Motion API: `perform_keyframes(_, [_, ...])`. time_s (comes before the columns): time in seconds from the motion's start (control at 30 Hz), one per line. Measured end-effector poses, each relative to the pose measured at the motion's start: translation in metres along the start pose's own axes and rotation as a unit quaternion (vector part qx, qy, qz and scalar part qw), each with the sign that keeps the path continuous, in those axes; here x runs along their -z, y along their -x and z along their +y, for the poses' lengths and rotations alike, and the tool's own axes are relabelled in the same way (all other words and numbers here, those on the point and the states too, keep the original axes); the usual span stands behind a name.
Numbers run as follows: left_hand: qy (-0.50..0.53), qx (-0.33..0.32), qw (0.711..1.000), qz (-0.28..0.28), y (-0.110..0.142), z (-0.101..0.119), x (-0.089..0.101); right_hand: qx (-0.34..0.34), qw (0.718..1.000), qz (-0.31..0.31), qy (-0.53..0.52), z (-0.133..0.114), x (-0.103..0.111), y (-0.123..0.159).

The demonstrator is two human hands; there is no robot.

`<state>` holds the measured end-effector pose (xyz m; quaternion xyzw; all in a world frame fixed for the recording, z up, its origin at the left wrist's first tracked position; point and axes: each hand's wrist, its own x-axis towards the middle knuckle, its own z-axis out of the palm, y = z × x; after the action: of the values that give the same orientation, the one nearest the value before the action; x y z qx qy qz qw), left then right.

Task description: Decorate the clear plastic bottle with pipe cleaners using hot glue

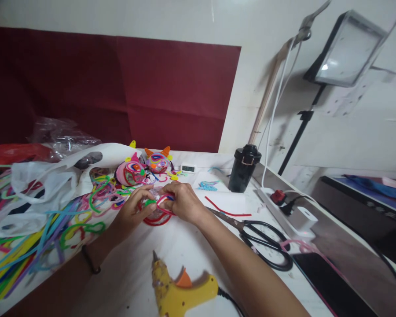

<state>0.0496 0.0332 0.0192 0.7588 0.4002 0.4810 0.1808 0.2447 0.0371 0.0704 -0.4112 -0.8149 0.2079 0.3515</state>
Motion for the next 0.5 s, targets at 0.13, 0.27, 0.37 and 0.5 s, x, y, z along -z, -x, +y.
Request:
perform_keyframes(0.13, [0.001, 0.011, 1.000, 0.014, -0.002, 0.001, -0.002, -0.004, 1.000, 0.011, -0.013, 0.004, -0.001, -0.002])
perform_keyframes(0.27, [-0.007, 0.019, 0.999, 0.025, -0.004, 0.002, -0.003, -0.012, 0.999, 0.015, -0.043, 0.010, 0.000, -0.005])
perform_keyframes(0.37, [-0.012, 0.023, 0.999, 0.030, -0.005, 0.004, -0.004, -0.018, 0.996, 0.002, -0.086, 0.018, 0.003, -0.006])
perform_keyframes(0.5, [-0.016, 0.029, 0.999, 0.038, -0.005, 0.002, -0.005, -0.032, 0.985, -0.044, -0.165, 0.030, 0.010, -0.007])
